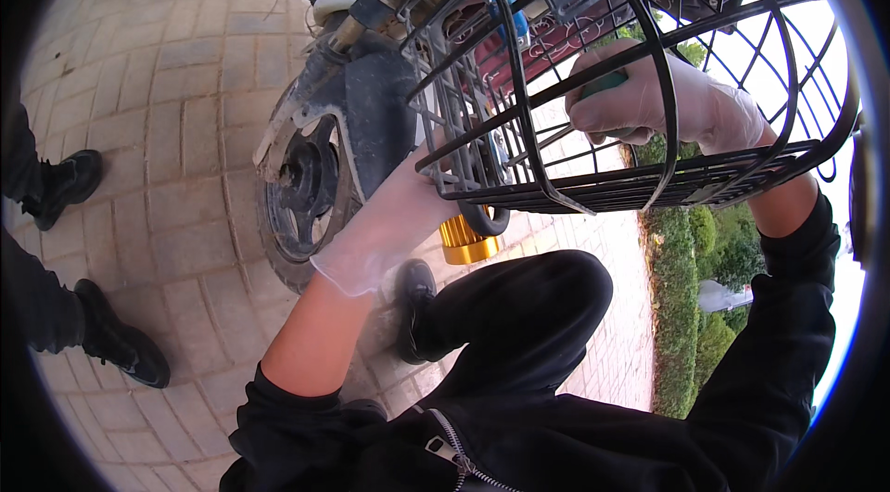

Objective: The person installs a gold-colored front light onto the front basket of a scooter. They position the light, thread a wire through the basket, and use a screwdriver to tighten the mounting screws. The person then connects the light's wire to the scooter's wiring harness.

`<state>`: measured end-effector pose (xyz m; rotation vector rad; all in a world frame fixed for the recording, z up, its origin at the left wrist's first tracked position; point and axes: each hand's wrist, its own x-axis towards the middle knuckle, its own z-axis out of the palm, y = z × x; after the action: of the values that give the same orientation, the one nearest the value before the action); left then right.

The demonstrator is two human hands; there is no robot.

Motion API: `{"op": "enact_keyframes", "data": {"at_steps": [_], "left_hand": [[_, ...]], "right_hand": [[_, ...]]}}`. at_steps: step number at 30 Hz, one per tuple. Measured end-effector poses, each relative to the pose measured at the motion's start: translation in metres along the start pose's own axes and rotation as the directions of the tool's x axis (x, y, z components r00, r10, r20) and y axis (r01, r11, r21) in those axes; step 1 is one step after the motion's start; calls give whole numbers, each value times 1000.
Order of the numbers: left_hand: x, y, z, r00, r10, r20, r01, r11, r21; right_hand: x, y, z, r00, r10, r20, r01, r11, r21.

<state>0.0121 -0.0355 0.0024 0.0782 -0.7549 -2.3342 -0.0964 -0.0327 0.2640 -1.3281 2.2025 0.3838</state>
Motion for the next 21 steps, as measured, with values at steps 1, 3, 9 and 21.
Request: {"op": "enact_keyframes", "data": {"at_steps": [1,3,9,21], "left_hand": [[1,-1,0,1000,-1,-1,1,1000,-8],[3,-4,-2,999,-28,-30,32,990,137],[13,-17,-9,995,83,63,-89,991,104],[14,-8,-11,993,41,109,-51,995,87]], "right_hand": [[1,0,0,999,37,-5,-37,999,30],[-1,1,1,1000,14,-19,-14,1000,20],[-2,-6,5,997,32,-74,-34,999,-27],[-6,2,1,997,73,12,-74,988,136]]}}
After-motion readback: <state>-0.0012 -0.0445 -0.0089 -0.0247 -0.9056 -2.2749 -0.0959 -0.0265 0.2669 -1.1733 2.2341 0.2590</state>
